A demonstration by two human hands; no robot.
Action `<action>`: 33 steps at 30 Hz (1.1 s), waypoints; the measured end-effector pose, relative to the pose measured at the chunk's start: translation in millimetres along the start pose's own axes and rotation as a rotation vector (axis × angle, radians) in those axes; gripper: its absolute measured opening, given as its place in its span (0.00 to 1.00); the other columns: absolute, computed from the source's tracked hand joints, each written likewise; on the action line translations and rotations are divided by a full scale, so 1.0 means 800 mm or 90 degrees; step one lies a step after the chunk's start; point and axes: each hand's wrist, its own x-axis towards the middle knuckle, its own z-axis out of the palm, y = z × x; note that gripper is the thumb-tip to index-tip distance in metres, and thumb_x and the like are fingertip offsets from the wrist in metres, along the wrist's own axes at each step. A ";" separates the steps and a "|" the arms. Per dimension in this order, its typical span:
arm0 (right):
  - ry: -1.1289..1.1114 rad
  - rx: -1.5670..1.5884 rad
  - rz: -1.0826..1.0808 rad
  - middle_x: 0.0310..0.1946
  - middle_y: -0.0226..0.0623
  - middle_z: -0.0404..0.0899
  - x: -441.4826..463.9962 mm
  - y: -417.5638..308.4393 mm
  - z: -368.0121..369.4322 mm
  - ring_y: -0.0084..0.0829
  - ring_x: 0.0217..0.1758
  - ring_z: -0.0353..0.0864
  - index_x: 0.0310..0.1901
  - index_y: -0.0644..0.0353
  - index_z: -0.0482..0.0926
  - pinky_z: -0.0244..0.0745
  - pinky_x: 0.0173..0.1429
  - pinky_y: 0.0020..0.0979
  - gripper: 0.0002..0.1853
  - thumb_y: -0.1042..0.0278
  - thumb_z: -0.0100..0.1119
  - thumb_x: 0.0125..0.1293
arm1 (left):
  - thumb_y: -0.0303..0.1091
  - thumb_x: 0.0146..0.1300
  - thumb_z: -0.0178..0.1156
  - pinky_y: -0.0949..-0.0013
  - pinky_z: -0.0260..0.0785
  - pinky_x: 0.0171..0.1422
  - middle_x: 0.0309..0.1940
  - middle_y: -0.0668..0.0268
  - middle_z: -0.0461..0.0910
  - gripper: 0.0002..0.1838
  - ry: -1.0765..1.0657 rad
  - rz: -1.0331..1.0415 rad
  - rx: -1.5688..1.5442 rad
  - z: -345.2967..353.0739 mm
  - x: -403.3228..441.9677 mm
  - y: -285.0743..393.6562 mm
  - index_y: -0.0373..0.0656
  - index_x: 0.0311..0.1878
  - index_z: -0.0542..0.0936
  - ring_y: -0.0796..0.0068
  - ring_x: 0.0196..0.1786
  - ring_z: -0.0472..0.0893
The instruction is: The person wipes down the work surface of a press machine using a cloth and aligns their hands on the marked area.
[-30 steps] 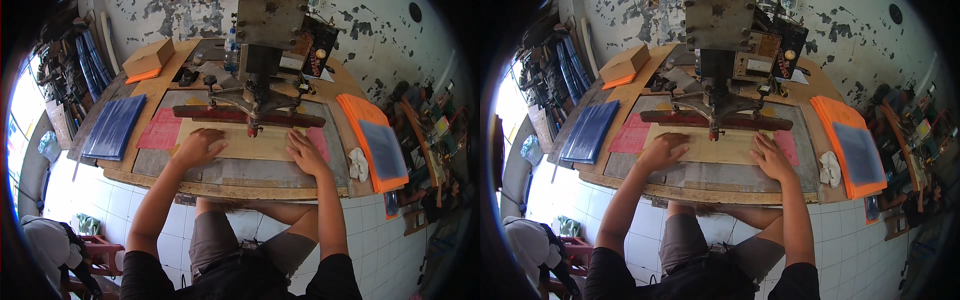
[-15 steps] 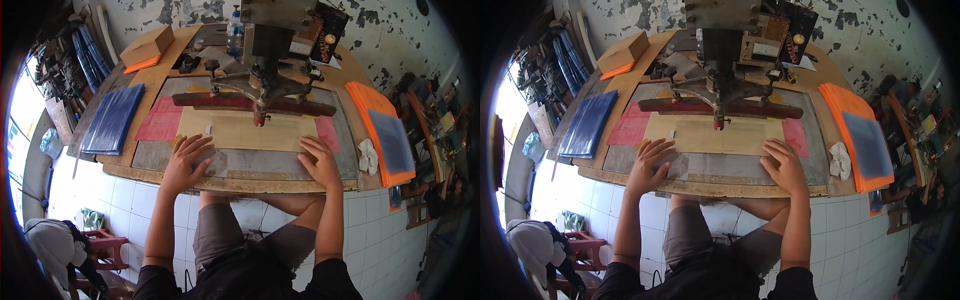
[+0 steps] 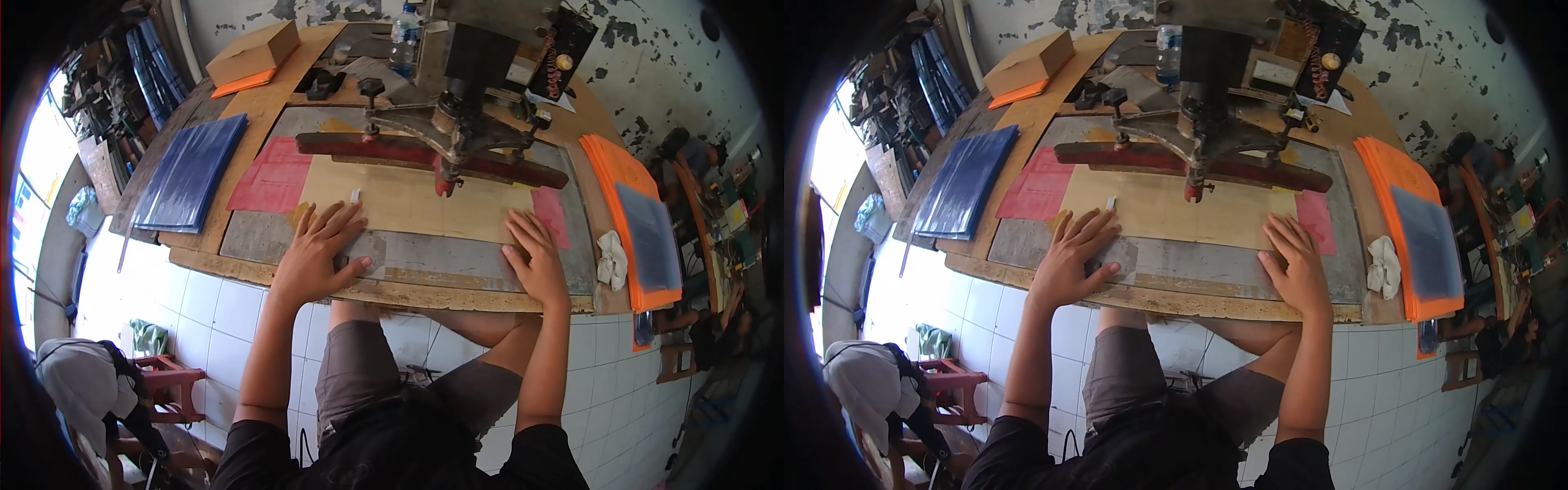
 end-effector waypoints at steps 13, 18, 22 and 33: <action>0.021 0.026 -0.005 0.78 0.39 0.83 0.000 -0.006 -0.003 0.47 0.85 0.75 0.72 0.61 0.87 0.66 0.89 0.49 0.26 0.62 0.72 0.77 | 0.59 0.72 0.70 0.37 0.50 0.96 0.78 0.60 0.82 0.33 0.023 0.016 -0.017 0.001 -0.003 -0.005 0.43 0.69 0.89 0.50 0.85 0.72; 0.021 0.011 -0.016 0.78 0.38 0.83 -0.001 -0.003 -0.001 0.47 0.85 0.75 0.73 0.61 0.86 0.65 0.89 0.49 0.26 0.61 0.72 0.77 | 0.59 0.72 0.71 0.36 0.50 0.96 0.78 0.60 0.82 0.34 0.026 0.009 -0.012 0.001 -0.003 -0.003 0.43 0.70 0.88 0.50 0.85 0.73; 0.011 0.007 -0.014 0.79 0.38 0.83 -0.001 -0.003 -0.001 0.46 0.86 0.74 0.74 0.61 0.85 0.64 0.90 0.49 0.28 0.59 0.72 0.77 | 0.56 0.70 0.72 0.36 0.47 0.97 0.80 0.61 0.81 0.34 0.017 -0.004 -0.020 0.000 -0.003 -0.002 0.45 0.72 0.87 0.50 0.86 0.72; -0.003 0.005 -0.005 0.81 0.37 0.80 -0.001 0.000 0.000 0.44 0.88 0.72 0.77 0.59 0.82 0.62 0.91 0.49 0.31 0.55 0.71 0.79 | 0.57 0.69 0.72 0.36 0.49 0.96 0.79 0.60 0.82 0.35 0.019 -0.001 -0.015 -0.001 -0.002 0.000 0.44 0.71 0.88 0.51 0.85 0.73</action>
